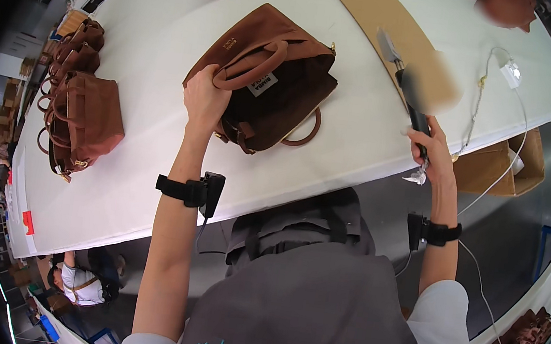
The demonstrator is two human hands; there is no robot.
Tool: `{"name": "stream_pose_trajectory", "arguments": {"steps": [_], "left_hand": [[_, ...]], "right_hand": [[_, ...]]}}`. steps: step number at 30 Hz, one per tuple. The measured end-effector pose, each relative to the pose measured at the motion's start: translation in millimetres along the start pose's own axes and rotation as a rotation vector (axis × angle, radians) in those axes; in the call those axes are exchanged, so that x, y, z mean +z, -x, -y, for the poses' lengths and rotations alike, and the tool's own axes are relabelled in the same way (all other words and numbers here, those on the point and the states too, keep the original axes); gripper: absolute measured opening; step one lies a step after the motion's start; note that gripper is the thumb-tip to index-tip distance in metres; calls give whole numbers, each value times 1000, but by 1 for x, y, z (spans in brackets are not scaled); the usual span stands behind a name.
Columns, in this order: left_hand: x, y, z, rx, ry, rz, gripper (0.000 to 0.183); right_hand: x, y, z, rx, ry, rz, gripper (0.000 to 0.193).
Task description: The person inspects multiple brown handbags on a white table, opening zippers and using a handheld tool to trim or burn threads inside the bags. They handle each bag one at a time, then place it back on the table. Other workers are visible in the background performing similar tasks.
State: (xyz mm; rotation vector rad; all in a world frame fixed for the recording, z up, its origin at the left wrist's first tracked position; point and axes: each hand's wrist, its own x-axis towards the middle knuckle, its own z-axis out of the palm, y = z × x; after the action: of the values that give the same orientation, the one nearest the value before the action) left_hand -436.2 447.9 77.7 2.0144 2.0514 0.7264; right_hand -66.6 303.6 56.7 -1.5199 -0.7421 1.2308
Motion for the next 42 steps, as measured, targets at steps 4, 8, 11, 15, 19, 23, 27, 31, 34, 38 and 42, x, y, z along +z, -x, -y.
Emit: {"name": "stream_pose_trajectory", "arguments": {"steps": [4, 8, 11, 15, 19, 23, 27, 31, 34, 38, 42], "left_hand": [[8, -2, 2, 44, -45, 5, 29], [9, 0, 6, 90, -45, -5, 27], [10, 1, 6, 104, -55, -18, 28], [8, 1, 8, 113, -60, -17, 28], [7, 2, 9, 95, -57, -4, 28], [13, 0, 15, 124, -70, -20, 27], [2, 3, 4, 98, -55, 32, 26], [4, 2, 5, 82, -63, 27, 25], [5, 3, 6, 75, -79, 20, 26], [8, 2, 3, 75, -68, 28, 27], [9, 6, 3, 113, -96, 24, 27]], "right_hand": [[16, 56, 3, -21, 160, 98, 46], [47, 54, -6, -410, 549, 118, 52], [71, 43, -8, -488, 802, 94, 55], [87, 30, -19, -561, 1087, -7, 61], [98, 35, -26, -571, 1170, -43, 63], [108, 55, -26, -547, 1184, 114, 64], [107, 49, -30, -650, 1114, 95, 62], [103, 37, -25, -579, 1131, -59, 60], [113, 47, -27, -585, 1146, 33, 62], [138, 79, -36, -579, 1138, 207, 63], [151, 87, -34, -578, 1105, 370, 61]]}}
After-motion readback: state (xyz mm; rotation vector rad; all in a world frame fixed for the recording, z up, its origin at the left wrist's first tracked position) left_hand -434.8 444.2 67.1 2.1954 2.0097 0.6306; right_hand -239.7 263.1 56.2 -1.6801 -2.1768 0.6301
